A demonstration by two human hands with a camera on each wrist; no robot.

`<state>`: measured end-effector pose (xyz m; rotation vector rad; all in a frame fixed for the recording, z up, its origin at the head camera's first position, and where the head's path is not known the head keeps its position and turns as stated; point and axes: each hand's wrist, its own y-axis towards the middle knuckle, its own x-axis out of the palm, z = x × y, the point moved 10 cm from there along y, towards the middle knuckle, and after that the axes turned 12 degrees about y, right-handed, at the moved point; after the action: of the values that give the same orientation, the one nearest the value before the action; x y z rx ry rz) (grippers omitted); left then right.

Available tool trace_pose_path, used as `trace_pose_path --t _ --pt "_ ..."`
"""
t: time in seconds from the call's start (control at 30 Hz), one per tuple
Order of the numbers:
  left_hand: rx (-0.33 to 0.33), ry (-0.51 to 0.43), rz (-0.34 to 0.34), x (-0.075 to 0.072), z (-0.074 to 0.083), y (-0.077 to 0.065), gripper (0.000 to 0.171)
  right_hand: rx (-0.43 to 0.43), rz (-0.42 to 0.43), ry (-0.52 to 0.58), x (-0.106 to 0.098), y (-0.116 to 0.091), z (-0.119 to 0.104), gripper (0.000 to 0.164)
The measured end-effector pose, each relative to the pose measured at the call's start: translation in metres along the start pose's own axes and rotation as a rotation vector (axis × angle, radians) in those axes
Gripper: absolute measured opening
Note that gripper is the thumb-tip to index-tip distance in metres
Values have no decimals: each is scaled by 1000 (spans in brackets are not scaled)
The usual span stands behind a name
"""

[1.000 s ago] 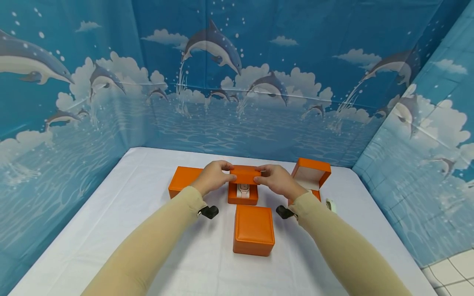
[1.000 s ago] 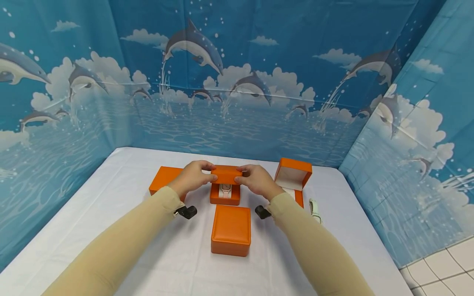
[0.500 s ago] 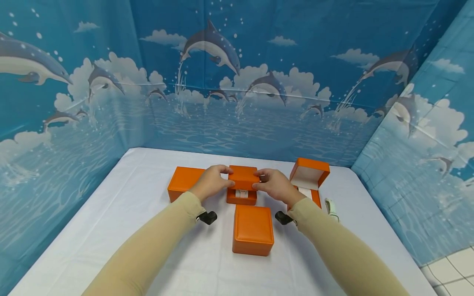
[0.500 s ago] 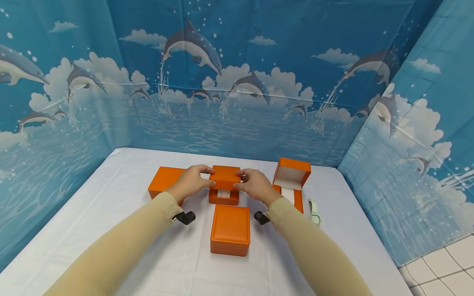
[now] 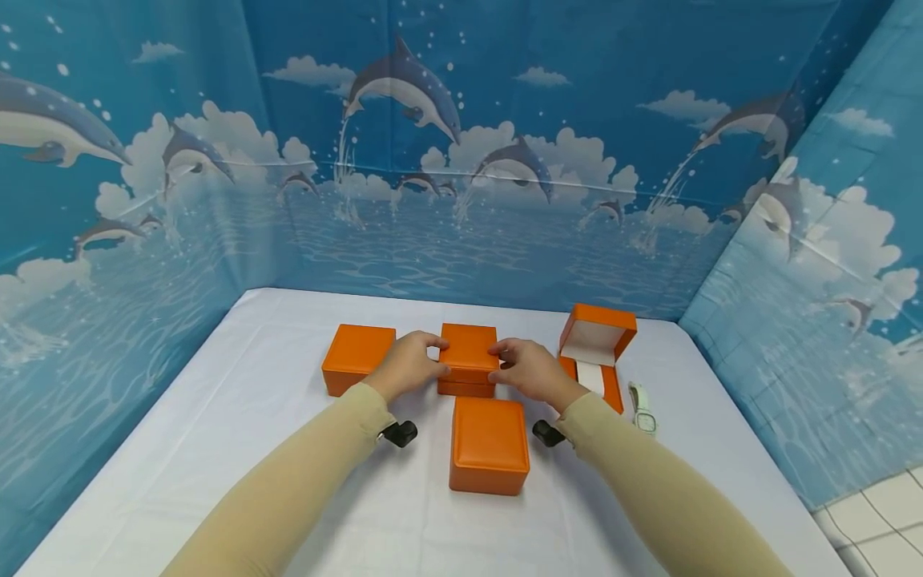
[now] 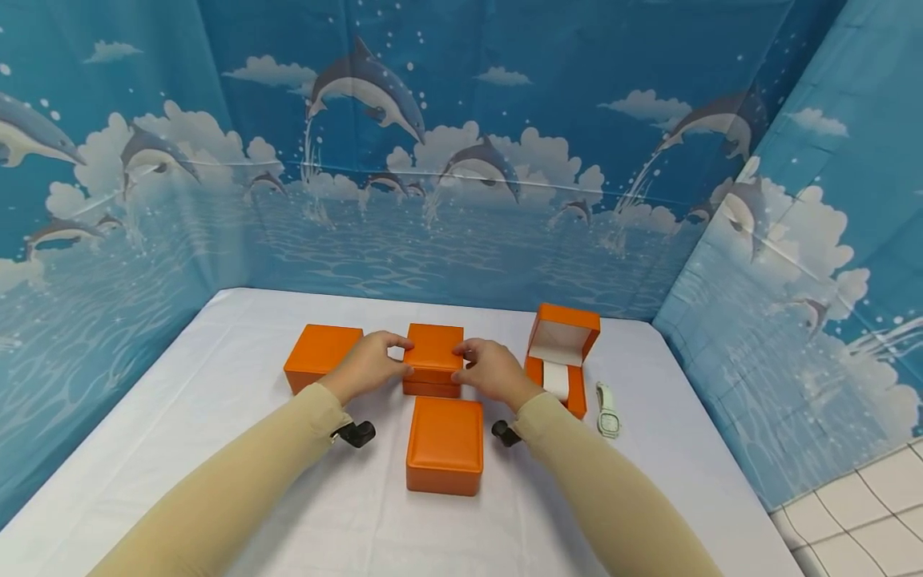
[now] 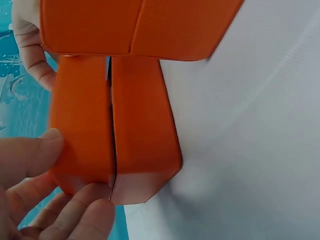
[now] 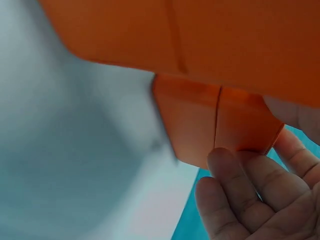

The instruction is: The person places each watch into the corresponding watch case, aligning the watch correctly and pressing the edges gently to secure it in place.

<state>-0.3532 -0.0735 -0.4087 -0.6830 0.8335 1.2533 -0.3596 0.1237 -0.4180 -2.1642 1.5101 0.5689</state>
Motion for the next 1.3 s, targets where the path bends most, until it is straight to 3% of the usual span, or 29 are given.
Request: trace_pose_path --t 0.5,0.6,0.77,1.0,1.3 --pt "22 96 -1 4 5 -7 45 -37 -105 -60 0 -13 2 56" --pt "30 121 6 2 7 -9 45 -80 -73 -88 -15 -23 -7 52" --pt "37 149 7 2 10 -8 46 -115 41 -109 -61 -43 -12 43" --pt "37 158 -7 5 11 -9 46 -43 123 -172 -116 -73 27 44" --pt "31 180 -28 2 13 -8 47 108 63 -339 -153 -104 102 54"
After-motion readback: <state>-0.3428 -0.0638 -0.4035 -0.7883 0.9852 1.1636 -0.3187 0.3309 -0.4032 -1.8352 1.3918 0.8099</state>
